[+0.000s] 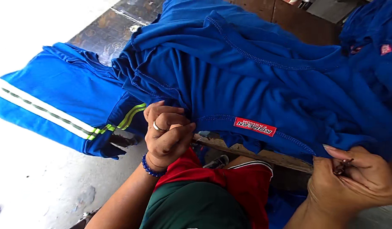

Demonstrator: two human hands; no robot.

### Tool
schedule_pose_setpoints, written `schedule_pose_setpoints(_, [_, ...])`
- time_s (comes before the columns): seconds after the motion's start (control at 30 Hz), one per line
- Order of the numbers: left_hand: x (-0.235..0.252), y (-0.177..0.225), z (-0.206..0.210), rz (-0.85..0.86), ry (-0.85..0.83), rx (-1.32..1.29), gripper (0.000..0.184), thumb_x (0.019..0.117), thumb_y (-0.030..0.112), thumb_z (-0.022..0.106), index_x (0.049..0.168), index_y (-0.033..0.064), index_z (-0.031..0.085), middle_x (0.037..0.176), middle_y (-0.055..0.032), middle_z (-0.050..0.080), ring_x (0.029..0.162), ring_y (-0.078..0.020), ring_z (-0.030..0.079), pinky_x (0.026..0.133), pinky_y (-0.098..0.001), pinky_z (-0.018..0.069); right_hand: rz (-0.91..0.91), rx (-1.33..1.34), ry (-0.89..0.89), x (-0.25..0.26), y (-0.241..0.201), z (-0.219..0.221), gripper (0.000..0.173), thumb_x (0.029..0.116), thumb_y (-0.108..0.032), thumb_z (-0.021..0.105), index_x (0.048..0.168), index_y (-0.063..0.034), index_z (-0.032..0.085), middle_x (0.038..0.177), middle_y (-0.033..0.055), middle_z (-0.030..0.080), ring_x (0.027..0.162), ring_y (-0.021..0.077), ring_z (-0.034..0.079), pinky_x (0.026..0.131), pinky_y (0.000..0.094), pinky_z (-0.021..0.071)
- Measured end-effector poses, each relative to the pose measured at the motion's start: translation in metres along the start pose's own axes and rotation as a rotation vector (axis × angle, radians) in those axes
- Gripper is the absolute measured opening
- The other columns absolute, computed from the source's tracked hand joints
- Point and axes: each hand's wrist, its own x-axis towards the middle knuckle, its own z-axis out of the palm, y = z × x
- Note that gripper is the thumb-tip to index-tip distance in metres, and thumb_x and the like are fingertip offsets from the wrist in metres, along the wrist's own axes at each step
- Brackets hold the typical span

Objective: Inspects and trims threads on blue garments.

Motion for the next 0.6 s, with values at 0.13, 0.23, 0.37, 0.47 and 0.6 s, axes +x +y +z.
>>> schedule_pose_setpoints(0.13, [-0.002, 0.004, -0.003, -0.007, -0.023, 0.034, 0.012, 0.0938, 0.020, 0.074, 0.088, 0.0131, 0.066, 0.104, 0.0011, 0.063, 0.117, -0.0145, 0.055, 0.114, -0.0417, 0.0324, 0.019, 0.030, -0.006, -0.006, 0.002, -0.002, 0.013, 0.0866, 0.004, 0.069, 0.094, -0.0063, 0.069, 0.087, -0.0101, 0.067, 0.082, -0.0089, 0.060, 0.076, 0.0085, 0.0504])
schedule_pose_setpoints(0.23, [0.000, 0.009, -0.004, 0.007, -0.002, 0.045, 0.014, 0.0960, 0.026, 0.073, 0.090, 0.0149, 0.066, 0.104, 0.0037, 0.062, 0.116, -0.0111, 0.055, 0.113, -0.0391, 0.0334, 0.025, 0.035, 0.003, -0.008, 0.004, -0.002, 0.013, 0.0870, 0.003, 0.070, 0.094, -0.0071, 0.070, 0.087, -0.0101, 0.067, 0.082, -0.0090, 0.060, 0.075, 0.0081, 0.0503])
schedule_pose_setpoints(0.37, [0.001, 0.017, -0.007, 0.009, 0.047, 0.045, 0.014, 0.1022, 0.028, 0.062, 0.093, 0.0182, 0.064, 0.106, 0.0086, 0.063, 0.117, -0.0064, 0.055, 0.114, -0.0367, 0.0336, 0.032, 0.059, 0.013, -0.008, 0.006, -0.002, 0.014, 0.0865, 0.004, 0.069, 0.094, -0.0076, 0.070, 0.087, -0.0113, 0.068, 0.082, -0.0092, 0.060, 0.076, 0.0081, 0.0502])
schedule_pose_setpoints(0.47, [0.007, 0.024, -0.005, -0.014, 0.044, 0.102, 0.022, 0.1048, 0.036, 0.055, 0.094, 0.0202, 0.066, 0.108, 0.0104, 0.061, 0.120, -0.0044, 0.051, 0.115, -0.0346, 0.0290, 0.032, 0.064, 0.013, -0.009, 0.006, -0.001, 0.014, 0.0857, 0.004, 0.070, 0.093, -0.0076, 0.070, 0.086, -0.0119, 0.068, 0.082, -0.0090, 0.061, 0.076, 0.0086, 0.0509])
schedule_pose_setpoints(0.6, [0.025, 0.028, 0.013, -0.044, -0.074, 0.233, 0.022, 0.0988, 0.037, 0.067, 0.111, 0.0197, 0.073, 0.118, -0.0017, 0.062, 0.122, -0.0185, 0.051, 0.113, -0.0439, 0.0262, 0.029, 0.070, 0.012, -0.009, 0.006, 0.000, 0.015, 0.0836, 0.006, 0.069, 0.092, -0.0063, 0.070, 0.085, -0.0117, 0.067, 0.081, -0.0091, 0.061, 0.076, 0.0086, 0.0505])
